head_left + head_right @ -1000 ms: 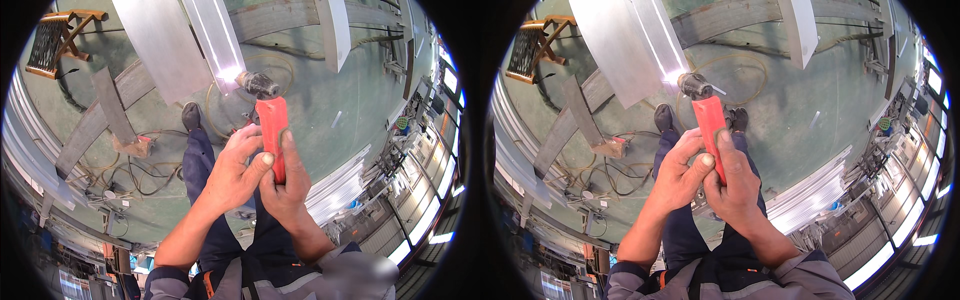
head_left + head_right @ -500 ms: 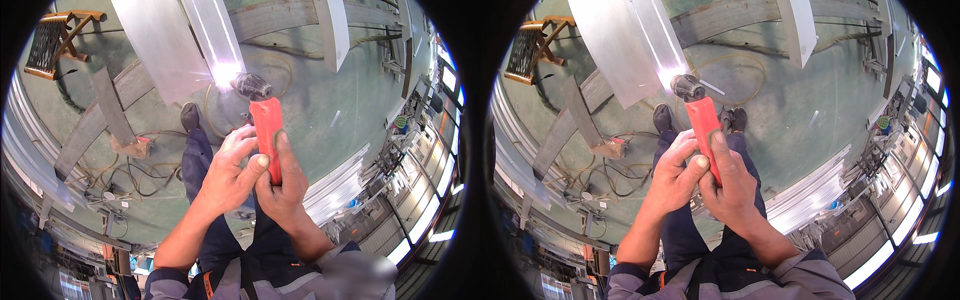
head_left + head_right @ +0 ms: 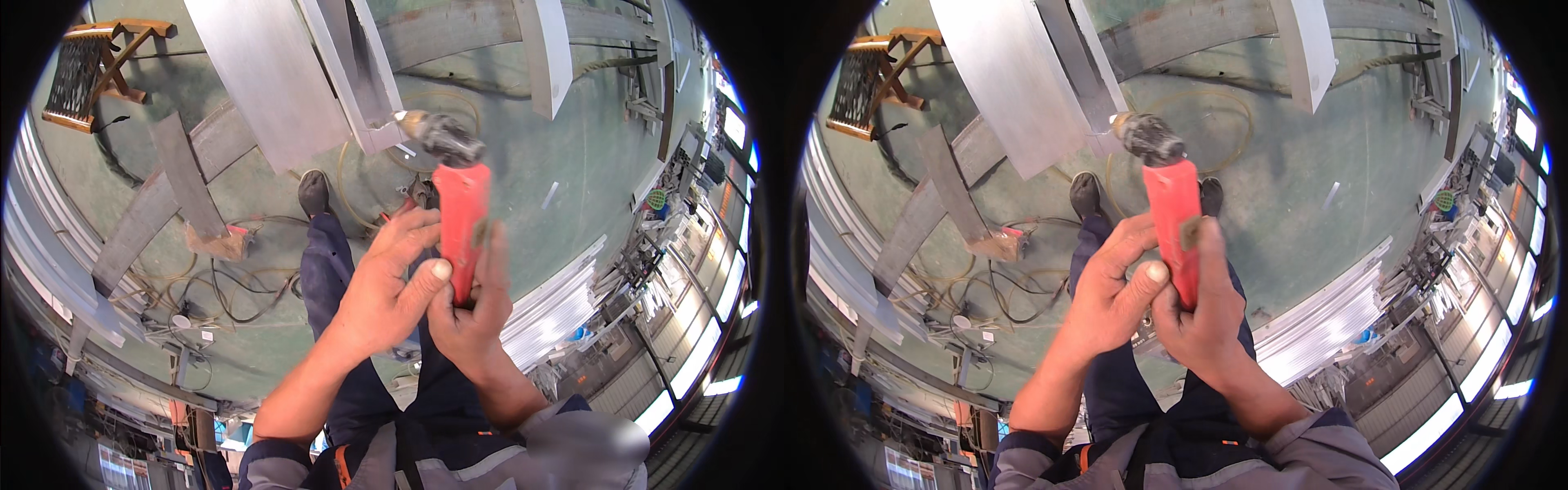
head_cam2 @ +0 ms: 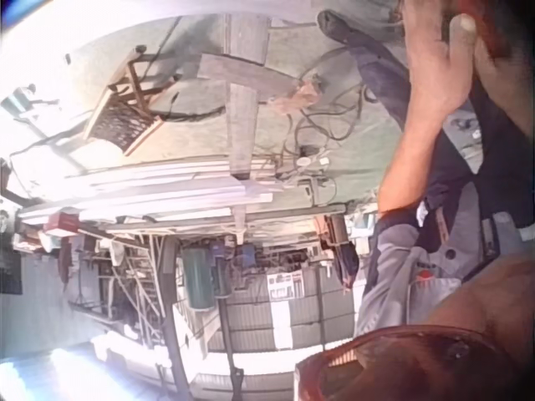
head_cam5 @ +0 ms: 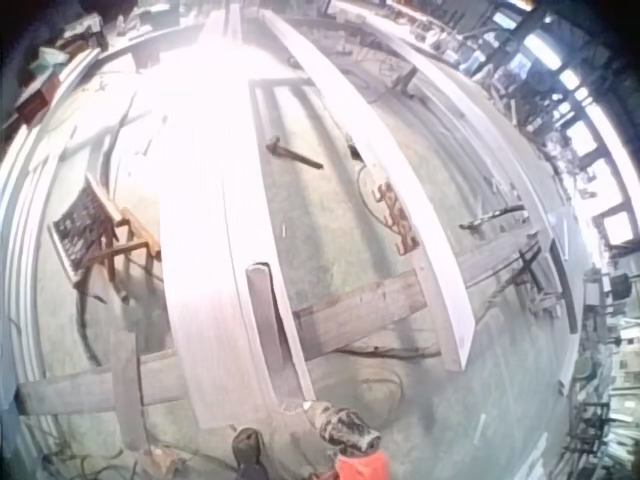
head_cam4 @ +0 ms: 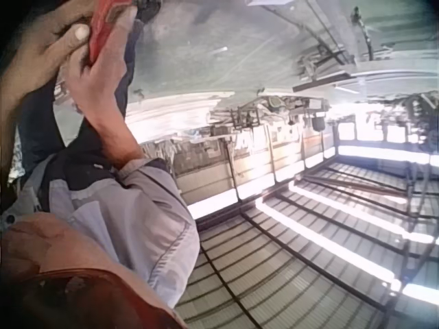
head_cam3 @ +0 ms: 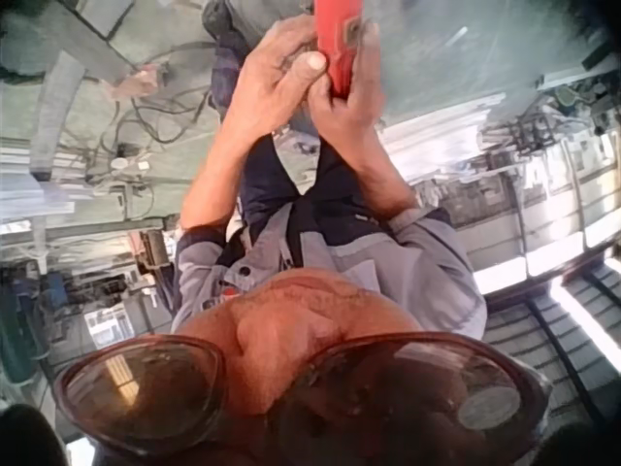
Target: The person unpacks a small cardboard box containing a plastic-wrapped item, then uses a red pneumatic drill to make holes in a white metal frame.
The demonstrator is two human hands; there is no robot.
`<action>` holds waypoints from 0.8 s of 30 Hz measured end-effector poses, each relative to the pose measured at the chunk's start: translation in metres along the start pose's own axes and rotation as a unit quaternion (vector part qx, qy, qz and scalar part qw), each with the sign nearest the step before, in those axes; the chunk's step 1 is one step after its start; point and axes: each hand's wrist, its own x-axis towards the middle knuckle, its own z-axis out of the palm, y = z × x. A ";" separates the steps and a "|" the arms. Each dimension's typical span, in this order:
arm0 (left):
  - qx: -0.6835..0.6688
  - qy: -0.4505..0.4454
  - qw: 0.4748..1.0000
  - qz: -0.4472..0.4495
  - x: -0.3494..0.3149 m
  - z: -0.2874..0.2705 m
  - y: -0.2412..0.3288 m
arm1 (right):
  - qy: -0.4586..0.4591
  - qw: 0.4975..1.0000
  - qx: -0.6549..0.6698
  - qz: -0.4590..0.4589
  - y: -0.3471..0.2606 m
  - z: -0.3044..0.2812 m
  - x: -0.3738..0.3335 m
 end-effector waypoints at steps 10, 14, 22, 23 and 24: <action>0.145 0.107 0.980 -0.088 -0.047 -0.017 -0.024 | 0.016 0.994 0.100 0.045 0.013 -0.024 0.018; 0.318 0.130 0.928 -0.143 -0.123 -0.009 -0.082 | -0.030 0.995 0.080 0.061 0.007 -0.025 0.050; 0.529 0.047 0.812 -0.241 -0.234 0.056 -0.139 | 0.055 0.985 0.033 -0.159 -0.025 0.002 0.142; 0.521 0.067 0.813 -0.250 -0.229 0.058 -0.150 | 0.003 0.993 -0.009 -0.116 -0.023 0.009 0.147; 0.510 0.087 0.816 -0.260 -0.225 0.062 -0.152 | -0.051 0.995 -0.053 -0.073 -0.018 0.016 0.149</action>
